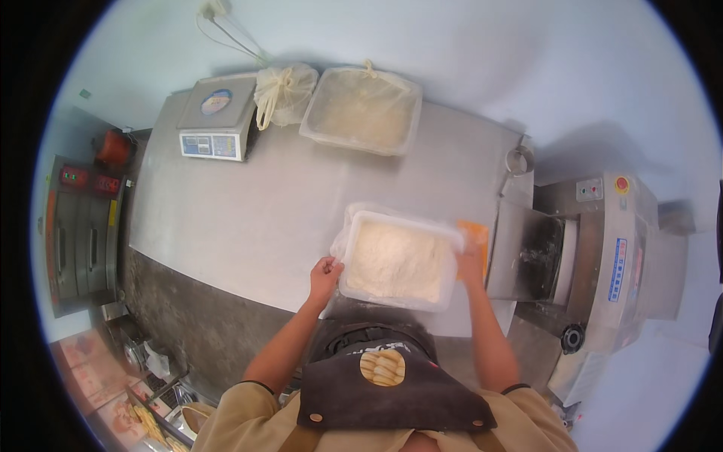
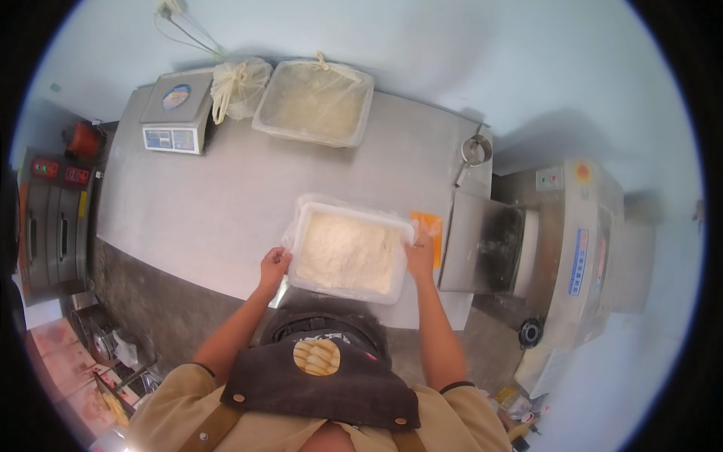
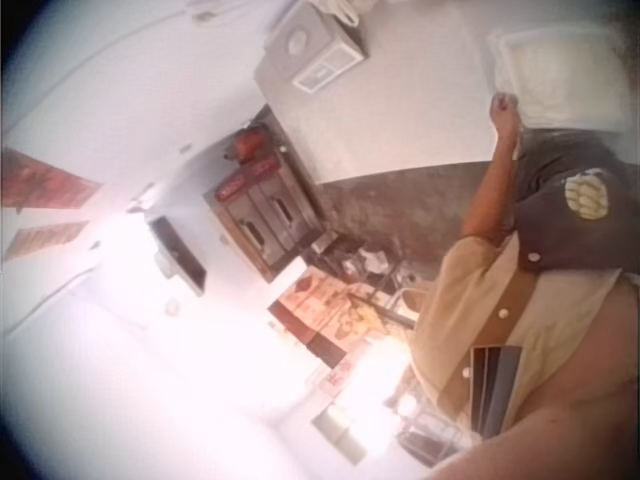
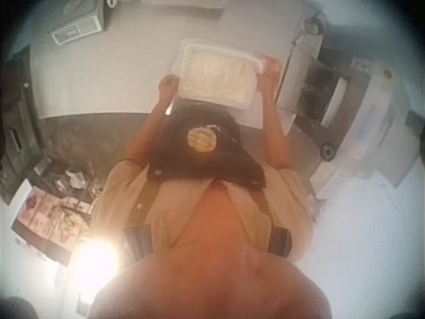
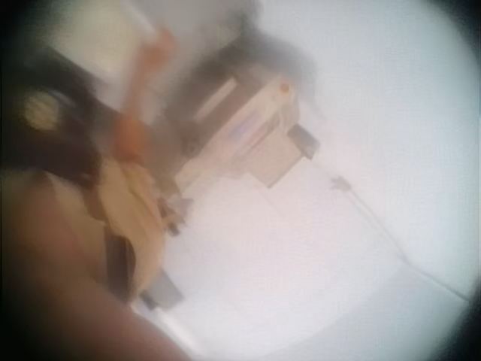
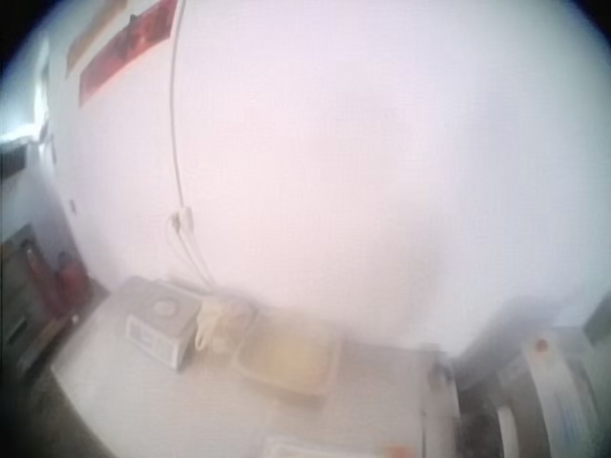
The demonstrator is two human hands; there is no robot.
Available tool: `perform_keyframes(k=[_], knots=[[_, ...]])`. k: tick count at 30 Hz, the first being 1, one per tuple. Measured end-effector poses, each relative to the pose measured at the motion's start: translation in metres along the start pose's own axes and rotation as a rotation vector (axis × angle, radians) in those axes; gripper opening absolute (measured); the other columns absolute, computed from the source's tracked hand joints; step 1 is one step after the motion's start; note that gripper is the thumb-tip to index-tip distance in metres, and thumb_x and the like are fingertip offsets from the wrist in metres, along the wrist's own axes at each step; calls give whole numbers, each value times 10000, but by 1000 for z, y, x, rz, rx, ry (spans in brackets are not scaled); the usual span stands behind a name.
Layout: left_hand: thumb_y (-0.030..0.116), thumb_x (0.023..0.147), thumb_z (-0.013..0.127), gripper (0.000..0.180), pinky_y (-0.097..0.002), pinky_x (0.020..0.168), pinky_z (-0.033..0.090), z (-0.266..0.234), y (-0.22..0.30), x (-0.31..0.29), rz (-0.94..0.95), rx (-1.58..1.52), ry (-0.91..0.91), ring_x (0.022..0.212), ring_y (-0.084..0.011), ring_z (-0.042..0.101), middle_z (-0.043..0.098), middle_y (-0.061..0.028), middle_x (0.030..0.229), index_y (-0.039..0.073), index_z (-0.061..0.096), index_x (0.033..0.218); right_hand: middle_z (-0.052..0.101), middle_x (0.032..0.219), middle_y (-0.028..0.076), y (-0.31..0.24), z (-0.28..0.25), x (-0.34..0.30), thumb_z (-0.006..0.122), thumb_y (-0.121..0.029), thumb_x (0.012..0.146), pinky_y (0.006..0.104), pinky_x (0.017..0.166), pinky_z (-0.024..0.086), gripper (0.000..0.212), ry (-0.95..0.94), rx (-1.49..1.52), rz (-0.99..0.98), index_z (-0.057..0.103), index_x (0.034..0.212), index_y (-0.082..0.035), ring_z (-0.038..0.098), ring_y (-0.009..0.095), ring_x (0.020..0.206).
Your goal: The person transfers round baked pastries from metal baking trays into a woven basket using tongs. The person then places empty baking trays onto a rolling rack. The person also handles a plastic container with a white powder.
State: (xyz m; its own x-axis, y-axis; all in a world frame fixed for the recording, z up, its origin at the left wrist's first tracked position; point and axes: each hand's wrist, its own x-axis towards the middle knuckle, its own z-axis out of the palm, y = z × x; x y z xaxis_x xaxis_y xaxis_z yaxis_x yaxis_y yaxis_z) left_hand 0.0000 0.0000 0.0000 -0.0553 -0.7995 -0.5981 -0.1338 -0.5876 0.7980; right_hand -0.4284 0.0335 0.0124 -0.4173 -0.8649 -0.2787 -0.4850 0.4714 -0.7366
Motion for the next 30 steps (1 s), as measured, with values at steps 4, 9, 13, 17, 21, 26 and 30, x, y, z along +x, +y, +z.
perform_keyframes(k=[4, 9, 13, 17, 21, 26, 30], knots=[[229, 983, 675, 428, -332, 903, 514, 4, 4, -7, 36, 169, -139, 1012, -149, 635, 695, -82, 1082, 5, 620, 1343, 700, 1253, 138, 1, 8, -74, 715, -190, 955, 366, 998, 510, 434, -80, 278, 313, 615, 1330, 5, 670, 235, 1115], [360, 1069, 485, 507, -439, 1004, 476, 28, 5, -18, 200, 413, -59, 1157, -386, 639, 676, -267, 1223, -34, 573, 1375, 689, 1232, 246, -10, 14, -85, 595, -244, 1008, 443, 981, 507, 410, -74, 24, 371, 606, 1320, 21, 660, 393, 1143], [417, 1075, 453, 529, -463, 997, 482, 42, 27, 14, 258, 358, -35, 1137, -424, 649, 686, -281, 1171, -16, 613, 1333, 660, 1211, 319, -5, 15, -45, 551, -232, 1007, 496, 990, 487, 386, 28, -45, 127, 618, 1285, 27, 605, 488, 1170], [416, 1070, 468, 507, -449, 948, 498, 67, 60, 61, 303, 355, -73, 1047, -382, 669, 711, -239, 1105, -5, 641, 1291, 672, 1210, 300, 11, 8, 13, 558, -239, 1001, 499, 979, 489, 378, 71, -41, 92, 622, 1272, 16, 626, 465, 1152], [366, 1047, 545, 426, -355, 689, 534, 90, 85, 79, 46, 171, -186, 754, -218, 661, 722, -134, 970, 17, 669, 1257, 671, 1219, 294, 13, -18, 31, 556, -242, 1001, 492, 979, 489, 372, 95, -52, 175, 627, 1265, 11, 628, 456, 1155], [200, 987, 628, 243, -254, 518, 454, 75, 74, 72, -98, 15, -293, 594, -81, 562, 685, -31, 860, 37, 672, 1162, 684, 1164, 275, 1, -42, 9, 568, -226, 1003, 498, 940, 491, 312, 198, -177, 142, 653, 1196, 4, 642, 446, 1098], [158, 875, 702, 328, -330, 624, 522, 45, 58, 78, 179, 228, -233, 704, -169, 653, 708, -63, 863, 9, 652, 1162, 686, 1071, 270, -18, -42, -4, 590, -220, 1003, 513, 890, 493, 272, 366, -300, -44, 658, 1144, 2, 642, 455, 1015]])
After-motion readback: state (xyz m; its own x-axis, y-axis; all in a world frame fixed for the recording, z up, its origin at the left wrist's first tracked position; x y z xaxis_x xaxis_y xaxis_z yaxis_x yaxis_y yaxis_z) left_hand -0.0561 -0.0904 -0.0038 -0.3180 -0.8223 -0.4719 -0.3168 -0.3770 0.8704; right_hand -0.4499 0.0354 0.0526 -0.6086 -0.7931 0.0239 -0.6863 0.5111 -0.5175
